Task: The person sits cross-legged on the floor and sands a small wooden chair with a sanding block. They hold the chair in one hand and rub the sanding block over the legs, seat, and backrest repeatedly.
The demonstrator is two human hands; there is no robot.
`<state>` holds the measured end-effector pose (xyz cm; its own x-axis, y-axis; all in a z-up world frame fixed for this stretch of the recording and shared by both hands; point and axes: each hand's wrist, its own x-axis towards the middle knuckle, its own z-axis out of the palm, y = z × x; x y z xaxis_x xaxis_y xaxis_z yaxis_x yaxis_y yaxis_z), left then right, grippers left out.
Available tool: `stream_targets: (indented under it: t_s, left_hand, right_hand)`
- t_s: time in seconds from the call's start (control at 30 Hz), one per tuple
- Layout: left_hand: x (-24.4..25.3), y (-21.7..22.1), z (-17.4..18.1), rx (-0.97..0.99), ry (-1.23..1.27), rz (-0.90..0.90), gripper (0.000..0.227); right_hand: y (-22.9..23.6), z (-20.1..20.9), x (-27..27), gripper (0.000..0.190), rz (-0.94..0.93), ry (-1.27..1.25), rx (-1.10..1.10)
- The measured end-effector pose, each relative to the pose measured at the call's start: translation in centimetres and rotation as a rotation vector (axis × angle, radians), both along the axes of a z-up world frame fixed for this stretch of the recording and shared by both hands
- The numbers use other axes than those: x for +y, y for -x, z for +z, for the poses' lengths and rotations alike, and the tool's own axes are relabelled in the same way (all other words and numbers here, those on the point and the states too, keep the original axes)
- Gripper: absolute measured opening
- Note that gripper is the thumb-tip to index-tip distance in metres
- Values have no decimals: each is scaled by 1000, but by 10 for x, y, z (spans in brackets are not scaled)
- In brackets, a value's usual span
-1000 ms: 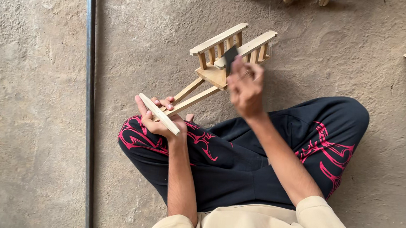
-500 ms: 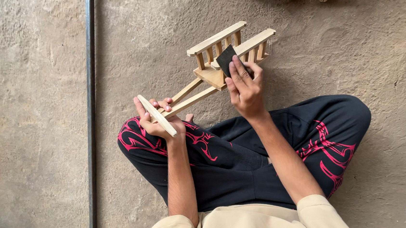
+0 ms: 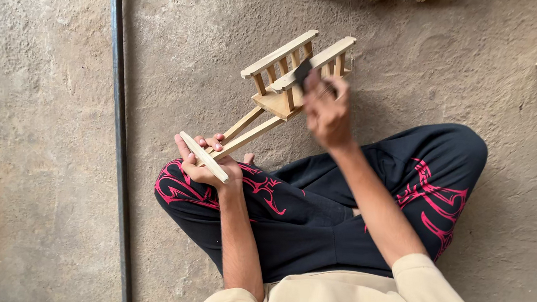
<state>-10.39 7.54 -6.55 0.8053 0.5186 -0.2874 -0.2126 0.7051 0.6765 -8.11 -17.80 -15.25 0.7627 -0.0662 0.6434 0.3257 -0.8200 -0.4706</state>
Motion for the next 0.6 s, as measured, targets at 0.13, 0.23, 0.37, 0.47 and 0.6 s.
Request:
stream_targets:
  t_s: [0.13,0.23,0.37,0.47,0.6]
  left_hand:
    - [-1,0,0,3,14,0,82]
    - [0,1,-1,5,10,17,82]
    - [3,-2,-5,-27,13,9,82]
    - [4,1,-9,-30,28,-11,81]
    - [3,0,-9,-37,-18,-10,83]
  right_hand:
    - [-34,7,-45,22,-211,-34,95]
    - [-32,15,-33,30,-139,-303,165]
    - [-9,22,10,12,133,-24,-95]
    - [-7,21,5,30,26,-42,-29]
    - [-37,26,-32,32,-183,-133,103]
